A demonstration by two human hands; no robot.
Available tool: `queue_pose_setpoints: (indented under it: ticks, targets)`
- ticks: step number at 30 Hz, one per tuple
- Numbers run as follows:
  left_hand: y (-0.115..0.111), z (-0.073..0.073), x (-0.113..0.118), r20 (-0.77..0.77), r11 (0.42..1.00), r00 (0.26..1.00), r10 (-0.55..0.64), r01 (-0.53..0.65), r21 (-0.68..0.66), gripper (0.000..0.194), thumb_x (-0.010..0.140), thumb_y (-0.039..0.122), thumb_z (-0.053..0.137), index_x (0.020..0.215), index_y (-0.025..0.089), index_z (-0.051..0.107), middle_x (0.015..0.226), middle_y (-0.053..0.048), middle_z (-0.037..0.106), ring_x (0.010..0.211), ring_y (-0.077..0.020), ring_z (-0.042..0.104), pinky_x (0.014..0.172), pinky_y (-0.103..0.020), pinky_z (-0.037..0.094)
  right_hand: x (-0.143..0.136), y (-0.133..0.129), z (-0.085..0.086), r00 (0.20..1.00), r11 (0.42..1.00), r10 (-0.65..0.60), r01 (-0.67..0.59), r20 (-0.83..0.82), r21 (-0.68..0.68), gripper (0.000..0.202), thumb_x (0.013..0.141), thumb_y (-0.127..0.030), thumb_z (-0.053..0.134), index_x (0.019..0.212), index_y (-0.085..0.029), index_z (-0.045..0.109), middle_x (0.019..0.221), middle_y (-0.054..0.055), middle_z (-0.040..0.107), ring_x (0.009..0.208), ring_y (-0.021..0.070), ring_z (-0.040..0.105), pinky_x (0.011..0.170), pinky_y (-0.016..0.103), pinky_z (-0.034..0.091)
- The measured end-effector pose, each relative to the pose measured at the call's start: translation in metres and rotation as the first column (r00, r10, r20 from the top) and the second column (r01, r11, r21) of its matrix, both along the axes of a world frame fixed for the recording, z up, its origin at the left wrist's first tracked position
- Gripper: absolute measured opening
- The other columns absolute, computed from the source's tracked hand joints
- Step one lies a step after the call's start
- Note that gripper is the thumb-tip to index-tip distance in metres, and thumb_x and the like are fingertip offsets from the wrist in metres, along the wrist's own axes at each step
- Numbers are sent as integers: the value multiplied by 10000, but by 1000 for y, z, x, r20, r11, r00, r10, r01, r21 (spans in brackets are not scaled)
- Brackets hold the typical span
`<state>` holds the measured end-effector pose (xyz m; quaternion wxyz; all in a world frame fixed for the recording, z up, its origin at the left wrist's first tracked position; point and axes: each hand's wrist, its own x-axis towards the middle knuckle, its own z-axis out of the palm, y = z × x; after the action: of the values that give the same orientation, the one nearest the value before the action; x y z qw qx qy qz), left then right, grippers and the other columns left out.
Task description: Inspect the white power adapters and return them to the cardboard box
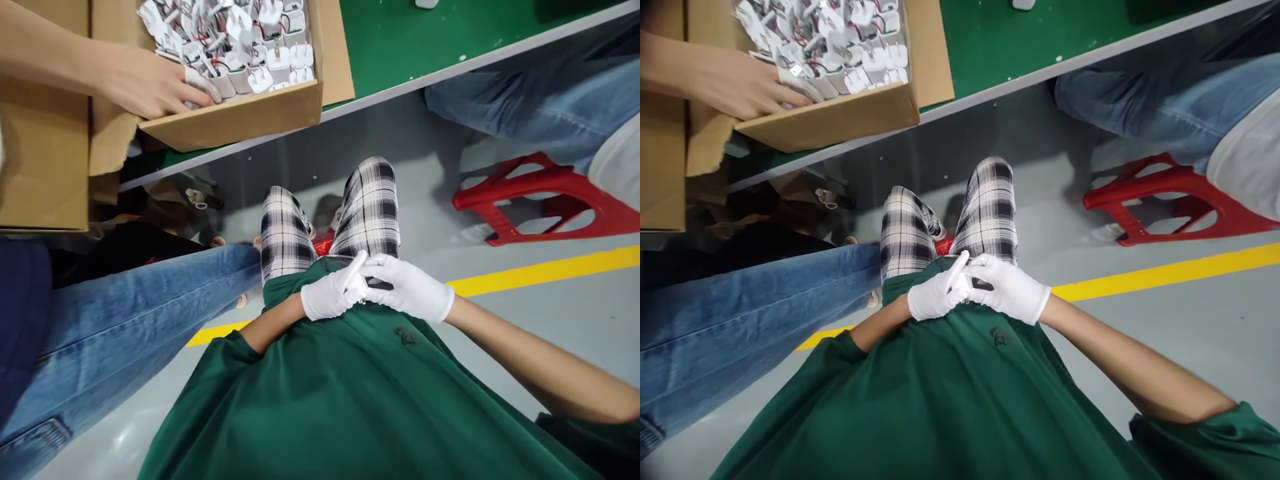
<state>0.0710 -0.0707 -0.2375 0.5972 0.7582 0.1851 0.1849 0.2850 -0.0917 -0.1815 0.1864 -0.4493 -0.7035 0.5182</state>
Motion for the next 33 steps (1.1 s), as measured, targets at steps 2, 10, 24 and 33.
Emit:
queue_pose_setpoints:
  ticks: [2, 10, 24, 33]
  targets:
    - [1, 6, 2, -77, 999, 997, -31, 29, -23, 871, 940, 394, 486, 1600, 117, -11, 894, -80, 729, 741, -198, 677, 727, -354, 565, 3, -8, 0, 999, 999, 12, -15, 51, 46, 282, 924, -421, 589, 1075, -198, 670, 1103, 121, 680, 1011, 252, 640, 871, 428, 538]
    - [14, 33, 13, -497, 990, 856, -142, 127, -65, 421, 844, 583, 628, 943, 178, 684, 903, -58, 715, 790, -200, 650, 687, -305, 491, 9, -31, -11, 950, 1000, -10, 5, 311, 18, 451, 861, -606, 582, 945, -167, 641, 876, 83, 697, 744, 192, 657, 638, 296, 466]
    - [9, 33, -1, -384, 963, 884, -266, 261, -66, 244, 963, 395, 497, 903, 197, 628, 940, -34, 699, 852, -172, 627, 754, -283, 432, -15, -26, -26, 859, 982, 168, -190, 483, -2, 362, 741, -529, 567, 634, -197, 665, 650, 54, 712, 587, 188, 593, 549, 295, 197]
    - [4, 26, -6, -387, 967, 886, -254, 227, -116, 309, 981, 432, 476, 894, 192, 651, 894, -20, 698, 811, -151, 617, 748, -273, 418, -23, -39, -38, 954, 998, 30, -11, 297, -68, 270, 682, -403, 608, 535, -179, 572, 548, 4, 633, 514, 115, 513, 536, 263, 270]
